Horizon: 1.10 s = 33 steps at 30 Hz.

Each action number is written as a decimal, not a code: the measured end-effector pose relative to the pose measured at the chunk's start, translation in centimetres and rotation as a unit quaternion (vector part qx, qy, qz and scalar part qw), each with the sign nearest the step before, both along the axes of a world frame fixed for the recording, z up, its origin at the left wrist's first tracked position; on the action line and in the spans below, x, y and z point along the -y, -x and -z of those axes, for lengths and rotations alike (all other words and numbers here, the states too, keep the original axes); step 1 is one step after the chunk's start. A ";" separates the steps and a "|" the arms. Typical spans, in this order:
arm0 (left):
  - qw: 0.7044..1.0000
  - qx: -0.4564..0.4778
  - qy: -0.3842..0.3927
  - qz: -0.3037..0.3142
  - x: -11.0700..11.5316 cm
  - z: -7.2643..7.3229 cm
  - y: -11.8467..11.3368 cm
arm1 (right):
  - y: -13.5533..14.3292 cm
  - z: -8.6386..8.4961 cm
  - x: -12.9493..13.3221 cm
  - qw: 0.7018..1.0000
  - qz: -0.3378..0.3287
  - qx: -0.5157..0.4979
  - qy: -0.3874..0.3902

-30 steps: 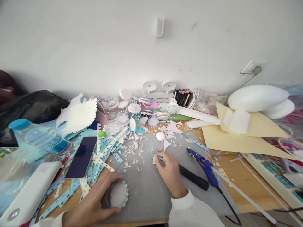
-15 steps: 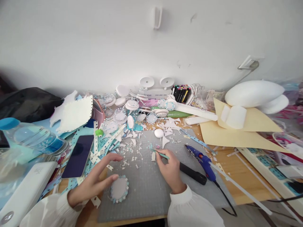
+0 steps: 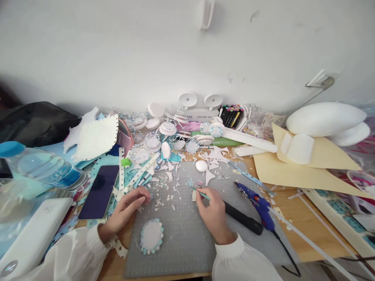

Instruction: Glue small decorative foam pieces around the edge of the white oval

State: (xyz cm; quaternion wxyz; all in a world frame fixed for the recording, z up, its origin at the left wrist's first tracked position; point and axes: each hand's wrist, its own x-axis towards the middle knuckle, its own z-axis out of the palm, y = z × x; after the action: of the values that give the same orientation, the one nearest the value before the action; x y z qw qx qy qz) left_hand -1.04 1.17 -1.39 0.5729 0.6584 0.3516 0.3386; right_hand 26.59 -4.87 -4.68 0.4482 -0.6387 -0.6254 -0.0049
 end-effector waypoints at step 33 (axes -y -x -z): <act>0.999 0.019 -0.038 -0.002 0.1 1.0 0.1 | -0.2 -0.2 0.3 0.999 0.012 -0.028 -0.021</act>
State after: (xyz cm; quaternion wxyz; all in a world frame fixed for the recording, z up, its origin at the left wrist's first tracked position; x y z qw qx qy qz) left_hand -1.15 1.05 -2.38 0.5531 0.6724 0.3288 0.3659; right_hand 26.83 -5.20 -4.52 0.4788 -0.6367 -0.6044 -0.0053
